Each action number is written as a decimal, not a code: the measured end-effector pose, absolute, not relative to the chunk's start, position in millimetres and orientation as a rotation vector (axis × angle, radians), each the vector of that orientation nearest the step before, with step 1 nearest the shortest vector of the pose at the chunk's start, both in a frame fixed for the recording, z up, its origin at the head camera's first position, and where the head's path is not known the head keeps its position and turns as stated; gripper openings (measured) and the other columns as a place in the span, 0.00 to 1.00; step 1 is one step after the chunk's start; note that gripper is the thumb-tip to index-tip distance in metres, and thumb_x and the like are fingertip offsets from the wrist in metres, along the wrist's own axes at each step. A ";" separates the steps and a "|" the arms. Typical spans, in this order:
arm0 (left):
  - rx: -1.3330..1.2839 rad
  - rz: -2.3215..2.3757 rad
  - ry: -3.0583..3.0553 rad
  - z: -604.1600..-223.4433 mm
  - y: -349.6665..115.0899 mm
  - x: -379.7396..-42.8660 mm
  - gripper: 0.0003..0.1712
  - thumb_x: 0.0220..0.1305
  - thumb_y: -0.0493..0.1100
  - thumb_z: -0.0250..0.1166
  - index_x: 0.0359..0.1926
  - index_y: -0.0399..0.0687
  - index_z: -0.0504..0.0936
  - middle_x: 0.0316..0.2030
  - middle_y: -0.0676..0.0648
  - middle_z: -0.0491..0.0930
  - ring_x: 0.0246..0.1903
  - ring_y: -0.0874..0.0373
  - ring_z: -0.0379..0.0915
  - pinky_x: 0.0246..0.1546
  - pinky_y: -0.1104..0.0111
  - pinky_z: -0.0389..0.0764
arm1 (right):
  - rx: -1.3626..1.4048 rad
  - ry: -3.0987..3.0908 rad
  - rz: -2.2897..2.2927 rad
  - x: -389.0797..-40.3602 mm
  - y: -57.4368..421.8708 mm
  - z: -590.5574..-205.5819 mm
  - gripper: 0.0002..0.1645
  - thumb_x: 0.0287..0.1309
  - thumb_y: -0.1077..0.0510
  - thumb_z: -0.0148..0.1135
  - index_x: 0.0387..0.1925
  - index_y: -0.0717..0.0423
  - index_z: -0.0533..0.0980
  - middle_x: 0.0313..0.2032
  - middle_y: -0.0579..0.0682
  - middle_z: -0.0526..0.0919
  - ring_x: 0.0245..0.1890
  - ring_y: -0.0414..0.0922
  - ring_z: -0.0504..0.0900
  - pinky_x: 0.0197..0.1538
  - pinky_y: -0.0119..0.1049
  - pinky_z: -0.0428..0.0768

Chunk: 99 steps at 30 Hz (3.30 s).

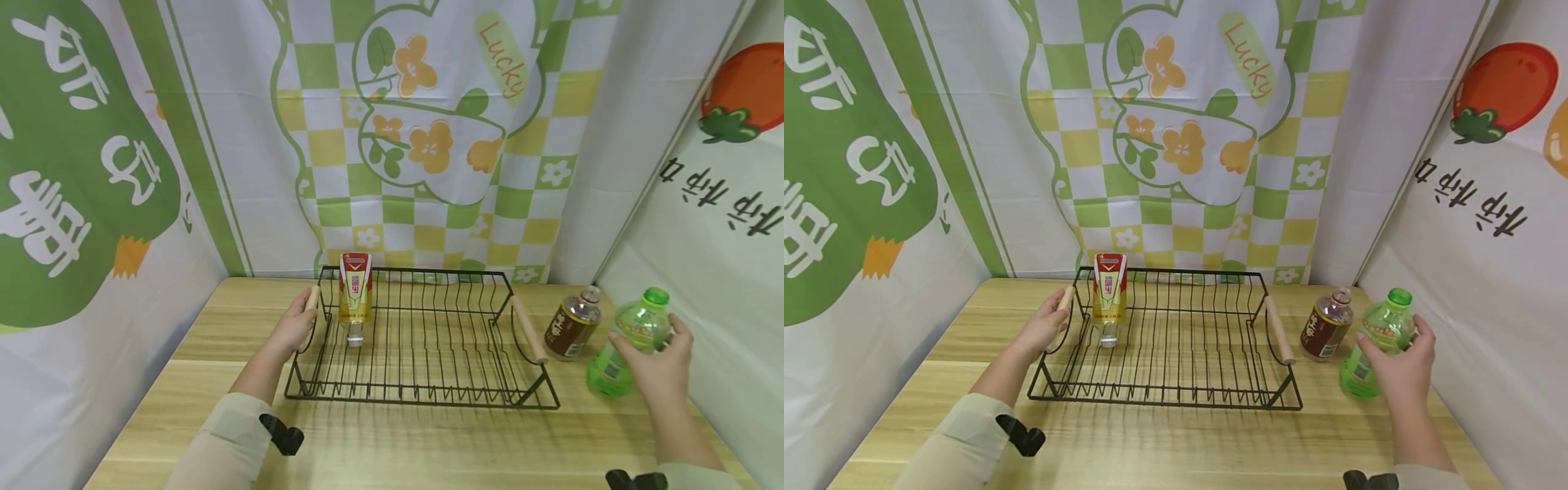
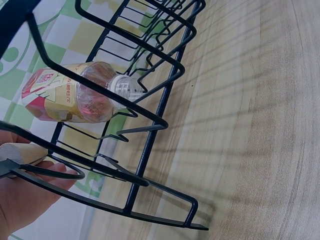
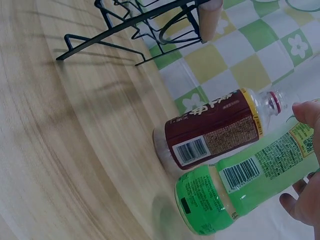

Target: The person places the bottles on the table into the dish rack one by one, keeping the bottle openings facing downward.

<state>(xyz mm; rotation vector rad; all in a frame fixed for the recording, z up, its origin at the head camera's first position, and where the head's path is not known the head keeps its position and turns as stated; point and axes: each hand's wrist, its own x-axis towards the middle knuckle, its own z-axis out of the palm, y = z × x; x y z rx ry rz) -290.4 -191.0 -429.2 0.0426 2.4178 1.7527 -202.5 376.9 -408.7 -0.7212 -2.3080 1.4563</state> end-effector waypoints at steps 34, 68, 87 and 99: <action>0.026 1.742 2.418 -426.4 -190.0 -288.2 0.37 0.76 0.41 0.40 0.78 0.42 0.34 0.78 0.35 0.35 0.76 0.37 0.36 0.73 0.45 0.52 | -0.220 -2.549 1.169 -206.0 316.6 -353.9 0.61 0.58 0.45 0.67 0.78 0.50 0.37 0.72 0.75 0.43 0.64 0.75 0.56 0.55 0.78 0.64; 0.010 1.723 2.454 -430.4 -191.5 -292.0 0.36 0.76 0.41 0.40 0.78 0.40 0.36 0.77 0.35 0.38 0.75 0.37 0.40 0.74 0.45 0.50 | 0.233 -2.695 0.885 -240.1 222.7 -331.8 0.54 0.50 0.53 0.72 0.75 0.47 0.55 0.66 0.66 0.63 0.62 0.66 0.64 0.55 0.71 0.69; 0.045 1.740 2.574 -405.2 -184.6 -286.9 0.43 0.74 0.57 0.50 0.78 0.46 0.41 0.78 0.39 0.42 0.77 0.41 0.37 0.76 0.47 0.45 | 0.412 -2.723 0.763 -248.0 187.7 -340.6 0.53 0.45 0.55 0.73 0.73 0.45 0.60 0.63 0.62 0.68 0.62 0.63 0.66 0.67 0.69 0.58; 0.145 1.771 2.614 -387.8 -143.6 -280.6 0.37 0.72 0.49 0.56 0.76 0.49 0.53 0.77 0.39 0.49 0.75 0.38 0.44 0.71 0.40 0.54 | 0.492 -2.782 0.730 -251.0 172.4 -357.7 0.52 0.46 0.51 0.74 0.73 0.42 0.60 0.62 0.56 0.71 0.61 0.60 0.69 0.60 0.65 0.68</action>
